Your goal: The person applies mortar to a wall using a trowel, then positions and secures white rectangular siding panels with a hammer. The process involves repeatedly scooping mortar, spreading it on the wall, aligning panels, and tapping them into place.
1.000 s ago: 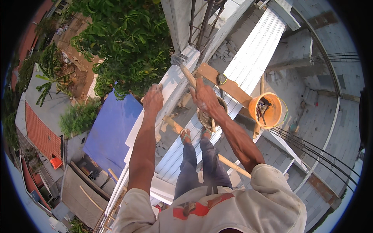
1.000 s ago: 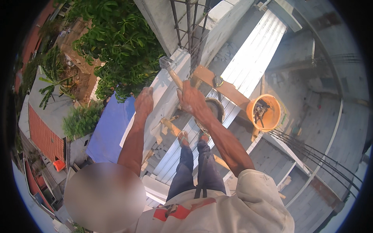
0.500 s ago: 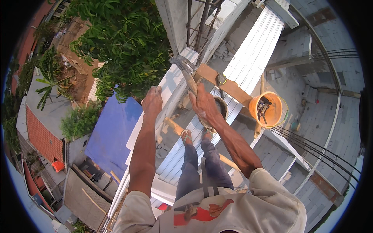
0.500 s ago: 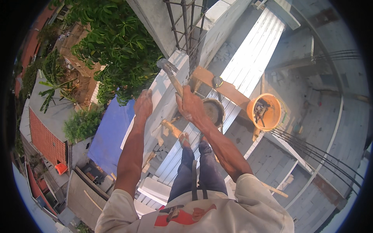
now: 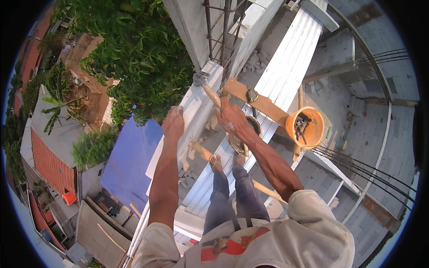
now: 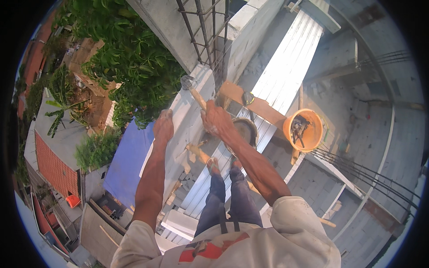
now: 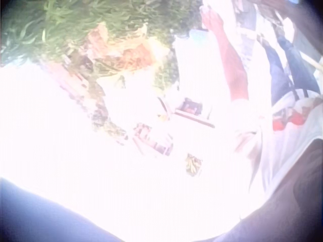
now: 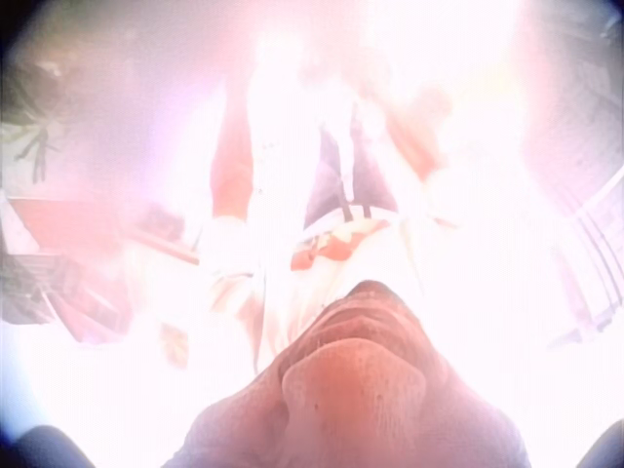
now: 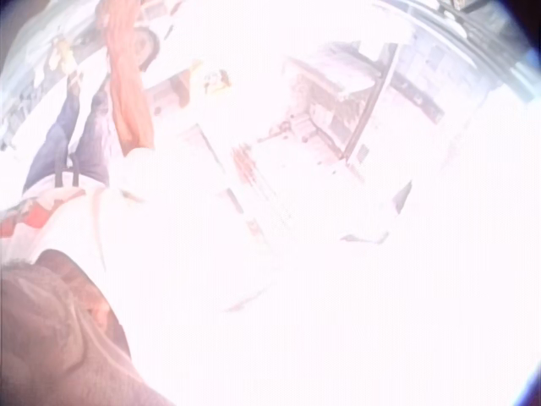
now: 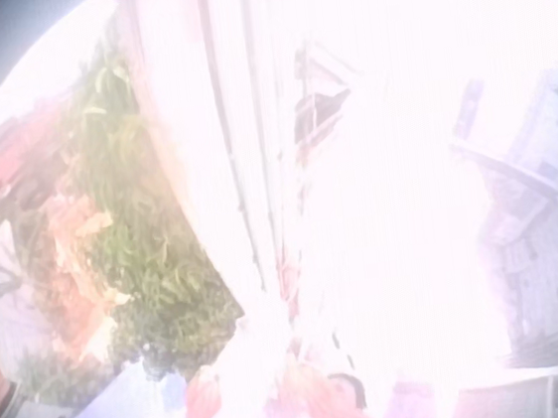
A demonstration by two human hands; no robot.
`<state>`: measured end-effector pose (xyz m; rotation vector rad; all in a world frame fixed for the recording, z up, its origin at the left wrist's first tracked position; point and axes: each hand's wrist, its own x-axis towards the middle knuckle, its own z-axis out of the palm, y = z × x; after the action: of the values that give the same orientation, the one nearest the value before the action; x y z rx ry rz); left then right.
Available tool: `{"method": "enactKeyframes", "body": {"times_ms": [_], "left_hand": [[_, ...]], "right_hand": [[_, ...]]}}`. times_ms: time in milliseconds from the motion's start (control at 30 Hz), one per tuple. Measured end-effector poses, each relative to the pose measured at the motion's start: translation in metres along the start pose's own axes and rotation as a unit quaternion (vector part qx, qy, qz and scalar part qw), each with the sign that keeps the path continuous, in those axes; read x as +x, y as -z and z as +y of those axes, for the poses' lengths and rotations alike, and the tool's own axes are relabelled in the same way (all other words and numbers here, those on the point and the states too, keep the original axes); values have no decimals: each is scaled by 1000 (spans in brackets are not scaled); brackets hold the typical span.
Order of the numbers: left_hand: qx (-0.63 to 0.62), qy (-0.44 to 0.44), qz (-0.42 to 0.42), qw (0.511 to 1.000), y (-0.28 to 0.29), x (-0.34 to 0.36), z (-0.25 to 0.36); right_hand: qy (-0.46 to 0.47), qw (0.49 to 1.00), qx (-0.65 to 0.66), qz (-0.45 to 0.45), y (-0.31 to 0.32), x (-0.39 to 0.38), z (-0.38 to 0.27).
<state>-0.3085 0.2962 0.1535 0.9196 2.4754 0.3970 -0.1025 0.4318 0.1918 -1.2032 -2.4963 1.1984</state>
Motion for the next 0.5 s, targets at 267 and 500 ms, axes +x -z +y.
{"method": "enactKeyframes", "body": {"times_ms": [267,500], "left_hand": [[15,-2,-5,1000,-4,2,-1],[17,-14,6,1000,-4,2,-4]], "right_hand": [[6,1000,-21,9,-5,-2,9],[34,999,-13,26,2,-3,2]]}}
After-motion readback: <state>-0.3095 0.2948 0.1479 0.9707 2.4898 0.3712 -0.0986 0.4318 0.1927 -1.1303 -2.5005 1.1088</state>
